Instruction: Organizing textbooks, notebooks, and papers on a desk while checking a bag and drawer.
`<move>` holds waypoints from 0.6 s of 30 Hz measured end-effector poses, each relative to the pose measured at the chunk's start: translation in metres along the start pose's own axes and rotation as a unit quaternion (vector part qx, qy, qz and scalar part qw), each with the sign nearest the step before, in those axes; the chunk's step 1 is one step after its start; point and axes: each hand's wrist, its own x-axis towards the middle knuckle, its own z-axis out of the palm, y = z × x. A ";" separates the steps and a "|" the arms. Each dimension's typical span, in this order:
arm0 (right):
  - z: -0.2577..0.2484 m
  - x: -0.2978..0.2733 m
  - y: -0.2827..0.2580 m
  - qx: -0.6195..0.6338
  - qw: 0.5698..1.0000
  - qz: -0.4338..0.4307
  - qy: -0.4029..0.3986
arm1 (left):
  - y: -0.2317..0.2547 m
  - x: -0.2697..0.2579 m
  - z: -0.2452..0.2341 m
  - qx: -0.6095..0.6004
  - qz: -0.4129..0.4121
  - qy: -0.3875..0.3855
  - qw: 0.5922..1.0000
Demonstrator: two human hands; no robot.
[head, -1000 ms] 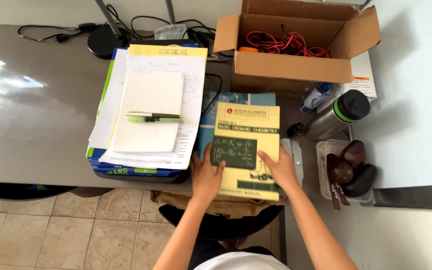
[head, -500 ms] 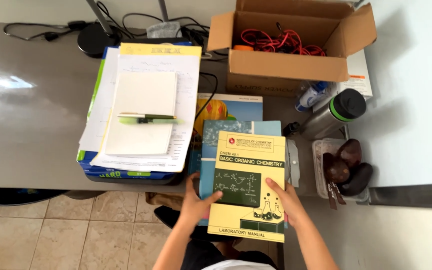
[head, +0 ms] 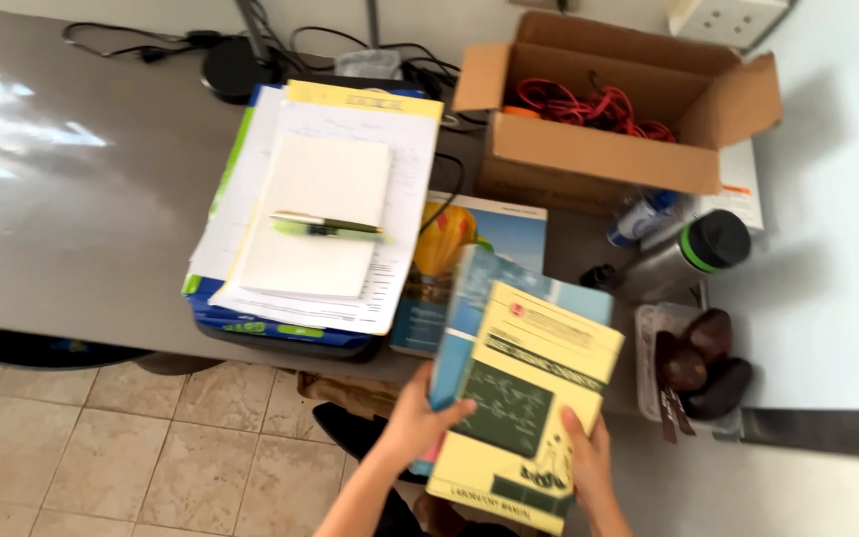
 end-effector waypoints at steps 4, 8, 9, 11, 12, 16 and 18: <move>-0.022 -0.006 0.000 0.026 0.999 -0.039 0.020 | 0.068 -0.038 -0.004 -0.010 0.054 -0.008 0.998; -0.004 -0.015 -0.062 0.004 0.978 -0.207 -0.006 | 0.116 -0.065 -0.035 -0.057 0.038 -0.041 0.997; 0.006 -0.019 -0.082 -0.020 0.968 -0.250 -0.018 | 0.117 -0.064 -0.045 -0.088 0.064 -0.049 0.993; 0.050 -0.045 -0.125 -0.031 0.965 -0.258 -0.023 | 0.122 -0.067 -0.073 -0.135 0.113 -0.045 0.983; 0.074 -0.059 -0.144 -0.040 0.963 -0.266 -0.020 | 0.123 -0.070 -0.089 -0.178 0.161 -0.048 0.970; 0.180 -0.103 -0.179 -0.025 0.966 -0.236 -0.098 | 0.133 -0.088 -0.180 -0.225 0.182 -0.029 0.957; 0.235 -0.109 -0.172 -0.064 0.956 -0.246 -0.148 | 0.129 -0.096 -0.235 -0.175 0.196 0.033 0.964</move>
